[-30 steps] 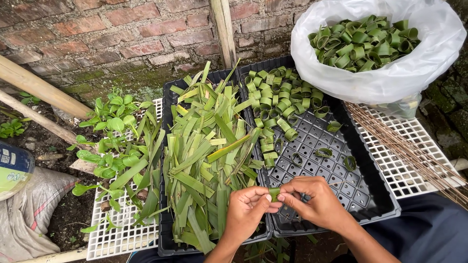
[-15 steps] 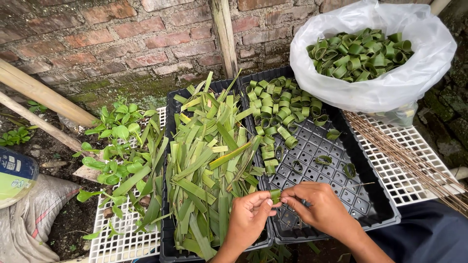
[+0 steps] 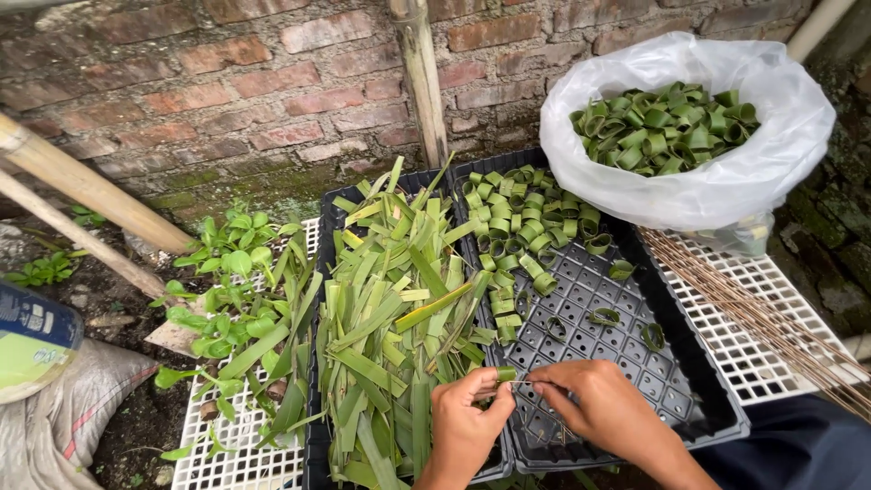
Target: Folding long green leaves into small circular bundles and organizing them in a tray.
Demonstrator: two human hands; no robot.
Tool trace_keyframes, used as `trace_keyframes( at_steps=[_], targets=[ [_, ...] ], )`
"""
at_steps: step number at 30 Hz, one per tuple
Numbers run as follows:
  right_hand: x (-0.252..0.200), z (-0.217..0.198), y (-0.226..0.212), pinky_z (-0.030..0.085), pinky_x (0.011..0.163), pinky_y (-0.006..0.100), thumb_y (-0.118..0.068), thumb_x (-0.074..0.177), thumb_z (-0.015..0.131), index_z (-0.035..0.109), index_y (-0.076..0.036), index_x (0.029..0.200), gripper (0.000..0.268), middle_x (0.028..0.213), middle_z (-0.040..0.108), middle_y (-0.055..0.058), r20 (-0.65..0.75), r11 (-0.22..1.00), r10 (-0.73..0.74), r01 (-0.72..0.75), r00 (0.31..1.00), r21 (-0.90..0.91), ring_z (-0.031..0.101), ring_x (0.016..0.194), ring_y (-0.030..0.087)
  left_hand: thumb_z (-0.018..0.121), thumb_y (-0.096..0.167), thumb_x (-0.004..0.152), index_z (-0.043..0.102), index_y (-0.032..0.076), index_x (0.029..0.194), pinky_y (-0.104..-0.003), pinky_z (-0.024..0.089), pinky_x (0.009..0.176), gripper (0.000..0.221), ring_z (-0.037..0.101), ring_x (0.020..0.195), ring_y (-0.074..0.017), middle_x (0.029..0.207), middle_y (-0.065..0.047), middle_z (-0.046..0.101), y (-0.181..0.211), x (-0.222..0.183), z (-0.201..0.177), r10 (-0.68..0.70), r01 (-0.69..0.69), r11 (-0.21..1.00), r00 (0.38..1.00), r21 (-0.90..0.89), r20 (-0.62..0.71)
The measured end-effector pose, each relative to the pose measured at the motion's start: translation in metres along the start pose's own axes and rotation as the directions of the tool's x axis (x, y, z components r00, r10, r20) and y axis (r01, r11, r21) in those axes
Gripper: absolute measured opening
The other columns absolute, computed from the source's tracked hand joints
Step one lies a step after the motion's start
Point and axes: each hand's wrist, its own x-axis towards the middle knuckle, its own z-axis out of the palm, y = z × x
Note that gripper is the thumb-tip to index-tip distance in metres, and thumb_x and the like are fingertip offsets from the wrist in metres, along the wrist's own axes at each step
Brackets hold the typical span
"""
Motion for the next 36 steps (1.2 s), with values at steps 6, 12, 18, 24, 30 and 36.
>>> trace_keyframes(
  at_steps=[6,12,18,24,30,36],
  targets=[
    [-0.007,0.02,0.004,0.058,0.061,0.037,-0.029,0.093,0.064,0.076,-0.02,0.12,0.031,0.093,0.086,0.002,0.047,0.992,0.09,-0.085,0.995,-0.098,0.079,0.064,0.026,0.07,0.008,0.085,0.077,0.005,0.095,-0.025,0.065,0.057,0.013,0.074,0.066,-0.0106,0.081,-0.002,0.079,-0.024,-0.001,0.004,0.205,-0.185,0.963,0.975,0.194,-0.088],
    [-0.009,0.043,-0.001,0.068,0.063,0.028,-0.028,0.095,0.063,0.066,-0.019,0.133,0.039,0.086,0.086,-0.003,0.102,0.996,0.091,-0.09,0.991,-0.006,0.083,0.064,0.012,0.069,0.008,0.091,0.074,0.006,0.098,-0.025,0.056,0.04,0.009,0.061,0.048,-0.0087,0.062,0.001,0.066,-0.046,-0.003,0.002,0.364,-0.314,0.871,0.929,0.378,-0.068],
    [0.005,-0.011,0.005,0.066,0.072,0.031,-0.027,0.093,0.066,0.085,-0.021,0.1,0.021,0.086,0.089,-0.005,0.231,0.972,0.026,-0.078,0.973,0.22,0.086,0.077,0.012,0.068,-0.011,0.097,0.071,-0.009,0.099,-0.024,0.065,0.064,0.005,0.076,0.071,-0.0206,0.087,-0.021,0.075,-0.026,0.003,-0.019,-0.292,0.545,0.73,0.794,-0.411,0.533],
    [-0.007,-0.008,0.009,0.034,0.056,0.029,-0.036,0.089,0.077,0.087,-0.016,0.105,0.028,0.059,0.043,-0.004,0.07,0.934,0.233,-0.243,0.97,0.262,0.043,0.055,0.01,0.07,-0.001,0.097,0.076,-0.005,0.104,-0.023,0.065,0.056,0.01,0.073,0.062,-0.0164,0.078,-0.018,0.076,-0.022,0.0,-0.009,-0.215,0.316,0.834,0.941,-0.452,0.261],
    [-0.007,0.012,0.007,0.028,0.048,0.028,-0.023,0.083,0.086,0.087,-0.012,0.081,0.011,0.05,0.039,-0.006,-0.106,0.928,0.173,-0.126,0.979,0.349,0.032,0.049,0.008,0.079,-0.003,0.086,0.081,0.002,0.101,-0.019,0.051,0.043,0.016,0.057,0.052,-0.0077,0.093,-0.011,0.077,0.005,-0.009,0.008,-0.081,0.099,0.949,0.994,-0.299,0.074],
    [0.013,-0.016,0.036,0.035,0.036,0.02,-0.019,0.086,0.079,0.09,-0.014,0.086,0.011,0.05,0.069,-0.004,0.036,0.924,0.149,-0.152,0.988,0.352,0.049,0.039,0.007,0.071,0.013,0.094,0.081,0.015,0.102,-0.014,0.059,0.042,0.013,0.067,0.049,-0.0074,0.08,-0.003,0.082,0.024,0.016,-0.042,-0.333,0.357,0.926,0.927,-0.126,0.174]
  ],
)
